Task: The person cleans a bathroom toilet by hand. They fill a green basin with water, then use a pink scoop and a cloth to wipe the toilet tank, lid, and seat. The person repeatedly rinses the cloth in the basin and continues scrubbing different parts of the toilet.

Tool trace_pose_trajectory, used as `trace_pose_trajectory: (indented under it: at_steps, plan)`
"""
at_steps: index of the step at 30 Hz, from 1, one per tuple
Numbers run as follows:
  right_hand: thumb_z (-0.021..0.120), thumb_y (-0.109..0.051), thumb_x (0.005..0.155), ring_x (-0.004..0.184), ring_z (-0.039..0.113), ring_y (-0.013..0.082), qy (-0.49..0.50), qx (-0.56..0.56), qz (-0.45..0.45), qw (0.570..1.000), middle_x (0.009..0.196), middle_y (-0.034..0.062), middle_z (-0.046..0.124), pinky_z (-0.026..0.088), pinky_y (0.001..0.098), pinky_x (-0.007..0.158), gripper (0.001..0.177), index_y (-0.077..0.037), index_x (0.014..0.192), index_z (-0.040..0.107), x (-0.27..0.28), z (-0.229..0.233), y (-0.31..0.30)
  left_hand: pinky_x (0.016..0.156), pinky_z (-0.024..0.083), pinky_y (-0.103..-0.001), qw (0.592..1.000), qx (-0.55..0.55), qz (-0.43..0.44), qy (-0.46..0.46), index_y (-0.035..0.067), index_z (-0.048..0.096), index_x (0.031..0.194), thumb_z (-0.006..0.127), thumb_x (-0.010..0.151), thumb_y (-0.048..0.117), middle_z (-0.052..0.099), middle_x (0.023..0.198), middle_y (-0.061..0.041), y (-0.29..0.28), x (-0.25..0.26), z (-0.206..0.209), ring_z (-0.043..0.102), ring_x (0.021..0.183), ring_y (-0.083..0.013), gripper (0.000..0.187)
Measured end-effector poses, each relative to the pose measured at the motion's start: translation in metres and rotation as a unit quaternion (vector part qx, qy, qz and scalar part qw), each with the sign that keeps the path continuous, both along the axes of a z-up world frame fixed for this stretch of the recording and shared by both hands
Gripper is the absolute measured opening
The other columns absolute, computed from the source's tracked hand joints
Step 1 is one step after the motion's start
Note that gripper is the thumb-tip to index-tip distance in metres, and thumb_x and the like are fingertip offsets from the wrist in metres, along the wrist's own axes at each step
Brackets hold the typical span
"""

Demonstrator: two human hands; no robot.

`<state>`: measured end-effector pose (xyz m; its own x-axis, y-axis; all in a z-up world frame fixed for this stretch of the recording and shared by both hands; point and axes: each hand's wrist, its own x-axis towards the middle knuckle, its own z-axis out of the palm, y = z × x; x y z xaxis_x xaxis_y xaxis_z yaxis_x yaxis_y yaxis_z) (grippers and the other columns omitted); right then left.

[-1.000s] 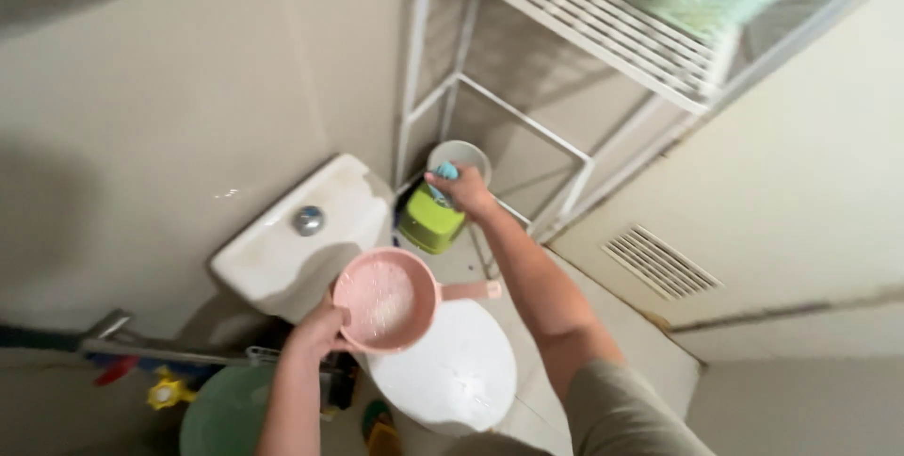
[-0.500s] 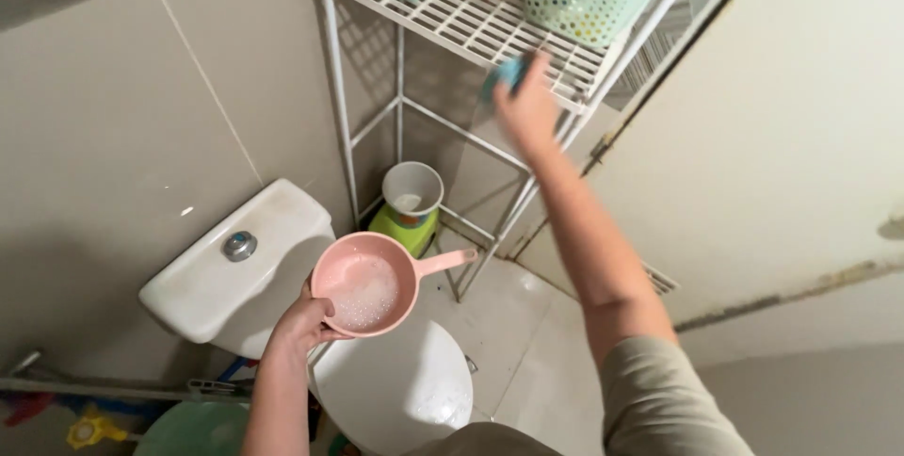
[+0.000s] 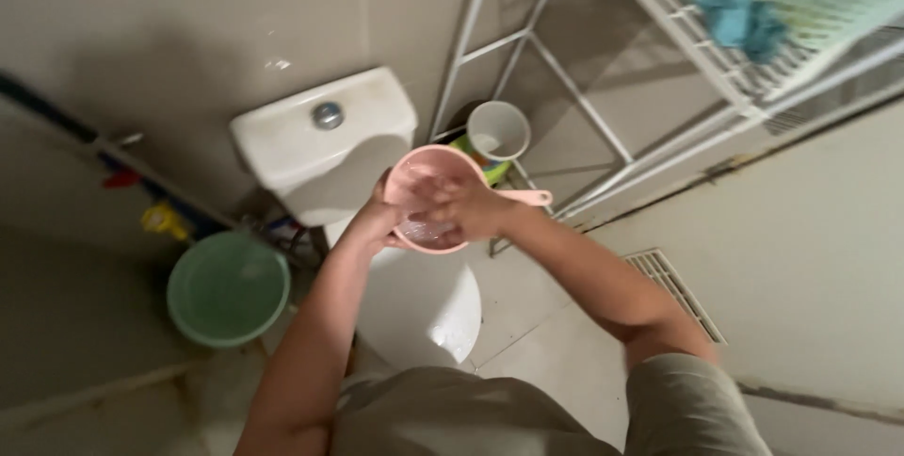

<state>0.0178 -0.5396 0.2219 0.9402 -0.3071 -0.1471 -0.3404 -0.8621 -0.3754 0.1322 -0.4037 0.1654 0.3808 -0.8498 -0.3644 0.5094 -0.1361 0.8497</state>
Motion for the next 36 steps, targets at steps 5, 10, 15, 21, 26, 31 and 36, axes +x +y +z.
trace_pose_trajectory:
  at_steps: [5,10,15,21,26,31,36]
  plan:
    - [0.056,-0.031,0.099,0.140,0.046,0.0351,0.105,0.056,0.128,0.985,0.147,0.0133,0.053,0.034,0.0515,0.120,0.035,-0.020,0.132,0.064,0.045,-0.067,0.057,0.057,0.063,-0.048,0.996,0.092,0.005,-0.009,0.027,0.026,0.159,0.037,0.077,-0.016,0.048,0.149,-0.018,0.015,0.022,0.011,0.062,0.120,-0.0406,0.093]
    - [0.059,-0.034,0.097,0.154,0.027,0.0359,0.266,-0.127,0.165,0.941,0.160,0.0068,0.039,0.018,0.0562,0.128,0.037,-0.032,0.133,0.067,0.070,-0.072,0.058,0.064,0.067,-0.051,0.990,0.130,0.035,0.045,0.032,0.021,0.159,0.034,0.075,-0.015,0.045,0.149,-0.013,0.054,0.062,-0.009,0.061,0.118,-0.0349,0.097]
    - [0.060,-0.032,0.093,0.145,0.032,0.0414,0.100,0.044,0.126,0.986,0.156,0.0148,0.040,0.024,0.0560,0.119,0.048,-0.022,0.140,0.058,0.110,-0.079,0.081,0.061,0.043,-0.071,0.993,0.069,-0.016,-0.099,0.019,0.040,0.156,0.055,0.109,0.011,0.055,0.157,-0.014,0.064,0.095,-0.018,0.064,0.118,-0.0570,0.049]
    - [0.061,-0.029,0.089,0.139,0.037,0.0441,0.110,-0.012,-0.038,0.993,0.153,0.0201,0.043,0.029,0.0548,0.114,0.055,-0.018,0.142,0.055,0.125,-0.091,0.079,0.065,0.062,-0.052,0.988,0.156,-0.020,-0.001,0.034,0.023,0.159,0.041,0.085,-0.008,0.042,0.153,-0.010,0.066,0.116,-0.015,0.061,0.123,-0.0406,0.087]
    - [0.062,-0.027,0.086,0.135,0.041,0.0464,0.114,0.090,0.019,0.989,0.150,0.0245,0.045,0.033,0.0537,0.109,0.060,-0.014,0.145,0.053,0.107,-0.115,0.063,0.060,0.061,-0.052,0.993,0.106,-0.051,-0.018,0.030,0.028,0.156,0.033,0.077,-0.016,0.047,0.150,-0.013,0.052,0.112,-0.010,0.061,0.124,-0.0398,0.092]
    - [0.063,-0.024,0.083,0.130,0.044,0.0486,0.071,0.031,-0.080,0.994,0.147,0.0288,0.047,0.037,0.0526,0.104,0.066,-0.010,0.147,0.050,0.067,-0.137,0.056,0.057,0.061,-0.048,0.990,0.089,-0.109,-0.031,0.028,0.032,0.156,0.033,0.090,-0.007,0.049,0.151,-0.012,0.034,0.085,-0.008,0.064,0.124,-0.0392,0.075]
    - [0.060,-0.015,0.099,0.131,0.056,0.0403,-0.022,0.102,-0.217,0.970,0.136,0.0222,0.060,0.044,0.0458,0.114,0.044,-0.003,0.140,0.055,-0.002,-0.124,0.058,0.062,0.062,-0.049,0.983,0.123,-0.134,0.002,0.029,0.032,0.154,0.033,0.076,-0.018,0.046,0.151,-0.011,0.034,0.052,-0.032,0.060,0.127,-0.0383,0.091]
